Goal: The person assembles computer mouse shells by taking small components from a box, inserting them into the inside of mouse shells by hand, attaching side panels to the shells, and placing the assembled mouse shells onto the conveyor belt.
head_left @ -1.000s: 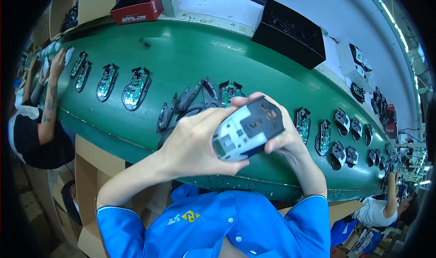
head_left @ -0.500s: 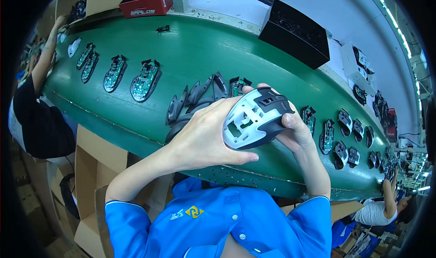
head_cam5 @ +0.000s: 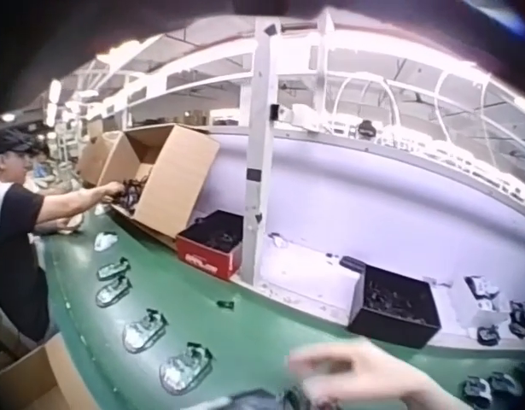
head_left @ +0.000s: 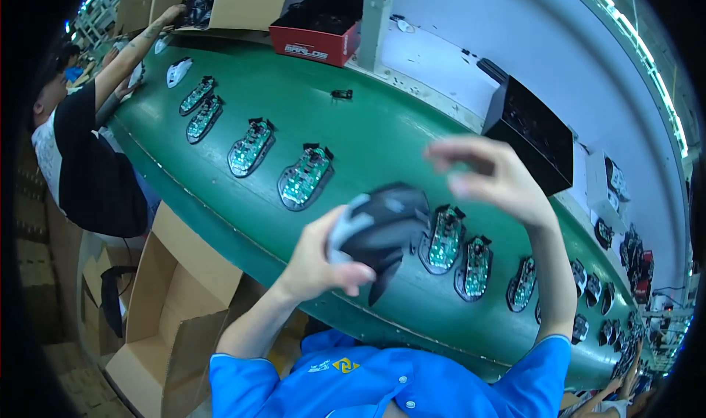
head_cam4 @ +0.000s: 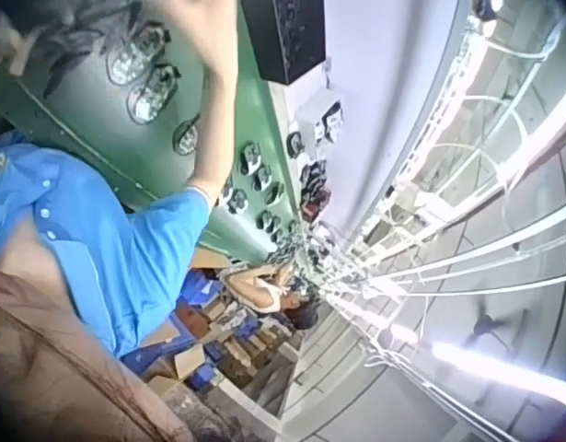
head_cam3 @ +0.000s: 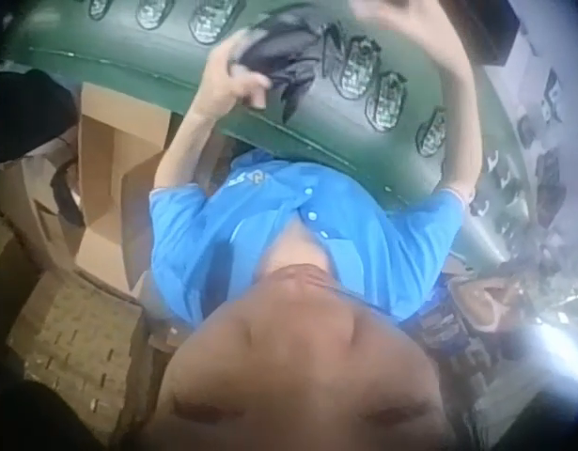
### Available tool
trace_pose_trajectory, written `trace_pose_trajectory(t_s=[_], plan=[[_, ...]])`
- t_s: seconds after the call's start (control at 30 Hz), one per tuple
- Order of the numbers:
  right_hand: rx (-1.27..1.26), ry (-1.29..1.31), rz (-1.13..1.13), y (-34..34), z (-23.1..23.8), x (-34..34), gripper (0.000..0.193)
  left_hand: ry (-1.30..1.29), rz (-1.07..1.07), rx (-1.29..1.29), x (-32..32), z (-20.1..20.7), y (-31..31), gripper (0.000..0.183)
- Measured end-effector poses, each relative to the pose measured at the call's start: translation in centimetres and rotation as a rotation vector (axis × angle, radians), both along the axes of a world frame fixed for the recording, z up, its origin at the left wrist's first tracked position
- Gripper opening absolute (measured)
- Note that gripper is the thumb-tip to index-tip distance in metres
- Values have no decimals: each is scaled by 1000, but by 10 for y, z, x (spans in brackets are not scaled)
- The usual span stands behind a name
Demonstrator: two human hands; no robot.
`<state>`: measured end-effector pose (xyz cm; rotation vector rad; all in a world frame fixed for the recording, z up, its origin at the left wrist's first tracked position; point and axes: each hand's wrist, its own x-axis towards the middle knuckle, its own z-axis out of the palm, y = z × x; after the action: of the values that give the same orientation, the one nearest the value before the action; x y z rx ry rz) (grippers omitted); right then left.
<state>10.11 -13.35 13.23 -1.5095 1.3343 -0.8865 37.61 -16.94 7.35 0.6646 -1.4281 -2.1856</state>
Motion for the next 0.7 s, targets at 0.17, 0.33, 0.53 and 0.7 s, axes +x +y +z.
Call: trace_pose_trajectory(t_s=[0.17,0.33,0.53,0.7], plan=[[-488,709,-103,-156,-95,0,32,385,123,324,30,-38,-20,83],[-650,1110,252,-238,-118,44,41,626,-139,732,40,-61,-25,98],[-494,954,283,-223,-86,15,18,675,-135,720,30,-50,-35,80],[162,387,21,-100,9,15,23,434,-45,583,21,-28,-36,70]])
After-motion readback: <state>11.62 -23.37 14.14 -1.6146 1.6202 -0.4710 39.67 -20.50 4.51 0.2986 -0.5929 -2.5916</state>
